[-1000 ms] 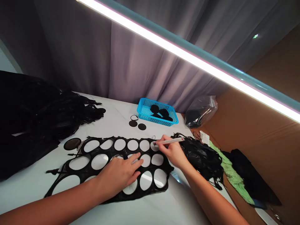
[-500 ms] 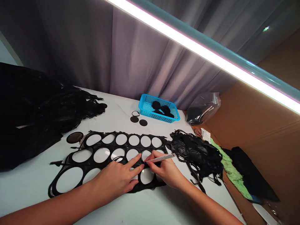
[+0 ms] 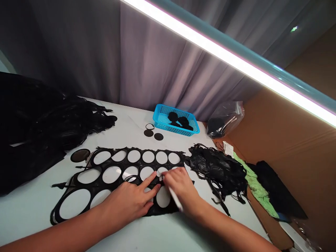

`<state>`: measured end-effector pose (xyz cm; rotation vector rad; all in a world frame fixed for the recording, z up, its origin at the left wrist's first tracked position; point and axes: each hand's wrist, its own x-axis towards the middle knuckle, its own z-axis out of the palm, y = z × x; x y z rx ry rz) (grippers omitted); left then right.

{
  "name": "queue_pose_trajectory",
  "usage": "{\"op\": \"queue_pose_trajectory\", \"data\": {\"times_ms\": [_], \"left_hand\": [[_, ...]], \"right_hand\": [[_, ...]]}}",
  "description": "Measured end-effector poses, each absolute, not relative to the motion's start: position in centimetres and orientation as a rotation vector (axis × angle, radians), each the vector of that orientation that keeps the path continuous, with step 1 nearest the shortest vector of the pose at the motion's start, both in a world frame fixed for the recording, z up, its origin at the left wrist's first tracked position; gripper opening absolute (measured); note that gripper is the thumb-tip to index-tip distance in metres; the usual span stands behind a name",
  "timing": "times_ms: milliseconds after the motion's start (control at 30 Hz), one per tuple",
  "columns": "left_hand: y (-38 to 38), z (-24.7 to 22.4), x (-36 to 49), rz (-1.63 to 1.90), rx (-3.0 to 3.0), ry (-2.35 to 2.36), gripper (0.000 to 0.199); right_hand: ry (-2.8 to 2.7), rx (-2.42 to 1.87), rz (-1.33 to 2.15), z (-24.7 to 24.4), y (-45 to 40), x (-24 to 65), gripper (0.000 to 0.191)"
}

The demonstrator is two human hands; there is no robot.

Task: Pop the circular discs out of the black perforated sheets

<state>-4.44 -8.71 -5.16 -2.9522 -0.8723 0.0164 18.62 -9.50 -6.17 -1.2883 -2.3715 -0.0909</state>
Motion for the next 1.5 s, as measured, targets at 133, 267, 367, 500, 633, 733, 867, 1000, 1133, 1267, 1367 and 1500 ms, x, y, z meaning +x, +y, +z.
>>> {"op": "queue_pose_trajectory", "data": {"times_ms": [133,267,367,500,633,733,867,1000,1133,1267,1367,1500], "left_hand": [[-8.6,-4.5,-4.3,0.027,-2.919,-0.877,0.046],[-8.5,-3.9,-4.7,-0.037,-2.955,-0.848,0.04],[-9.3,-3.8,-5.1,-0.153,-3.008,-0.744,0.033],[-11.3,-4.3,-5.4,-0.07,-3.013,-0.681,0.041],[-12.3,-4.8,-5.6,-0.009,-2.998,-0.704,0.054],[-12.2,-4.7,-5.8,0.001,-3.012,-0.689,0.054],[-11.8,-4.4,-6.0,-0.023,-3.057,-0.675,0.055],[-11.7,-4.3,-6.2,-0.031,-3.071,-0.676,0.054],[-11.6,-4.3,-6.3,-0.085,-3.124,-0.691,0.054],[-11.5,-4.3,-6.4,-0.098,-3.139,-0.691,0.054],[-11.5,-4.3,-6.4,-0.071,-3.129,-0.69,0.052],[-11.5,-4.2,-6.5,-0.106,-3.167,-0.712,0.047]], "right_hand": [[-2.055,-1.567,-0.184,-3.9,-4.9,23.8,0.021],[-1.689,-1.728,0.113,-2.3,-4.4,26.1,0.013],[-1.66,-1.567,0.61,-1.9,-7.9,23.8,0.016],[-1.678,-1.447,1.072,-2.2,-12.9,19.4,0.016],[-1.719,-1.444,1.164,-3.5,-15.1,18.0,0.011],[-1.75,-1.441,1.133,-4.3,-15.6,18.0,0.011],[-1.771,-1.441,1.086,-4.7,-16.0,17.9,0.013],[-1.816,-1.435,0.97,-5.3,-16.2,17.5,0.011],[-1.85,-1.449,0.88,-5.8,-16.1,17.3,0.009],[-1.945,-1.463,0.741,-6.1,-16.3,16.9,0.01],[-2.113,-1.437,0.445,-6.8,-17.3,16.1,0.012],[-2.215,-1.375,0.172,-7.9,-18.5,15.4,0.022]]}}
